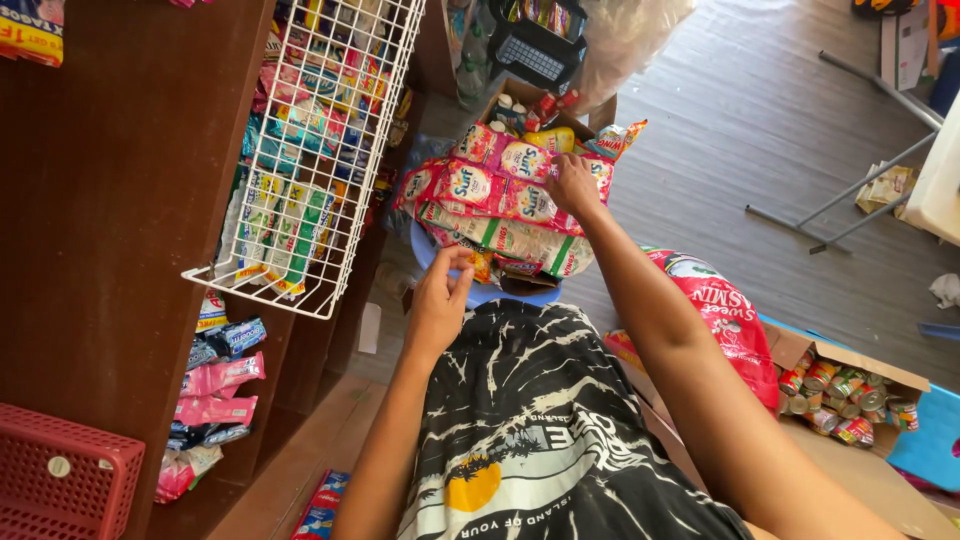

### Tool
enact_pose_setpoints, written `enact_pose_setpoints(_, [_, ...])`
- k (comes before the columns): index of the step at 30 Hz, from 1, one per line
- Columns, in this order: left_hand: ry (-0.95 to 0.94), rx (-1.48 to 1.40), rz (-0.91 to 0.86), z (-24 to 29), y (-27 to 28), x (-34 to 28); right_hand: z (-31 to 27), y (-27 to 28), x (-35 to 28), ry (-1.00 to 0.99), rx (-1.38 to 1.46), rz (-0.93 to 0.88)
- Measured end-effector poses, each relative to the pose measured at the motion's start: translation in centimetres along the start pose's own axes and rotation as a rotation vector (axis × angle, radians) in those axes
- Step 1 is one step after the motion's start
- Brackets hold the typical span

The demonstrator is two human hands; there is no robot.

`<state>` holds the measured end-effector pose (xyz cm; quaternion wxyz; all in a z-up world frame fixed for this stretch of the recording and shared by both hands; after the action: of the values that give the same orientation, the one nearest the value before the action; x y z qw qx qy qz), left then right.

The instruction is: Stocking and organizing small detergent packets from a container onto a grocery store shelf.

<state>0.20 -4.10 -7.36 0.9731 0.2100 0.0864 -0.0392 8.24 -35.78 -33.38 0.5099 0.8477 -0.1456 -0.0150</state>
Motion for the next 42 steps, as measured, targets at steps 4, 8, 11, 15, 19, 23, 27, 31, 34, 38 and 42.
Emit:
enact_pose_setpoints(4, [-0.044,-0.037,0.021,0.2,0.4,0.4,1.4,-1.5,1.3,-0.054,-0.059,-0.102])
enact_pose_setpoints(8, [-0.015,-0.035,-0.005,-1.1,0.2,0.6,2.5,-2.3,1.5,-0.074,-0.090,-0.135])
enact_pose_setpoints(11, [0.010,-0.029,-0.038,-1.4,-0.2,0.8,3.2,-3.0,0.9,-0.080,-0.134,-0.172])
enact_pose_setpoints(15, [0.076,0.014,-0.093,-2.2,-1.1,1.3,1.7,-1.2,0.8,-0.102,-0.193,-0.187])
enact_pose_setpoints(19, [0.053,0.017,-0.104,-2.2,-1.6,1.5,4.7,-3.0,1.0,-0.132,-0.164,-0.168])
enact_pose_setpoints(23, [0.040,0.002,-0.115,-1.9,-1.7,1.6,4.7,-3.0,1.4,-0.072,-0.192,-0.171])
enact_pose_setpoints(27, [0.049,0.004,-0.108,-2.2,-1.6,1.4,4.7,-2.1,1.7,-0.178,-0.225,-0.189])
enact_pose_setpoints(31, [0.044,-0.018,-0.096,-2.7,-1.4,1.2,3.7,-1.1,2.3,-0.046,-0.230,-0.229])
enact_pose_setpoints(34, [0.064,-0.008,-0.047,-4.4,-1.5,1.1,1.7,0.8,2.5,-0.010,-0.261,-0.320])
enact_pose_setpoints(38, [0.005,-0.079,0.024,-5.9,-1.0,1.0,-0.9,2.5,2.2,0.015,-0.090,-0.320])
enact_pose_setpoints(42, [0.026,-0.203,-0.002,-4.9,-1.5,1.2,-5.4,4.5,1.0,0.076,0.194,-0.278])
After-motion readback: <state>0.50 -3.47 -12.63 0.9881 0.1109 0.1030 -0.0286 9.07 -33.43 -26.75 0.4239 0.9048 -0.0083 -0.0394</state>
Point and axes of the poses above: each hand's wrist, its own x-axis towards the middle knuckle, its own y-axis out of the back of the hand, z = x × y, the point moved 10 cm from there along x, towards the middle knuckle, and after that the axes turned 15 degrees about z, right-handed, at the moved point
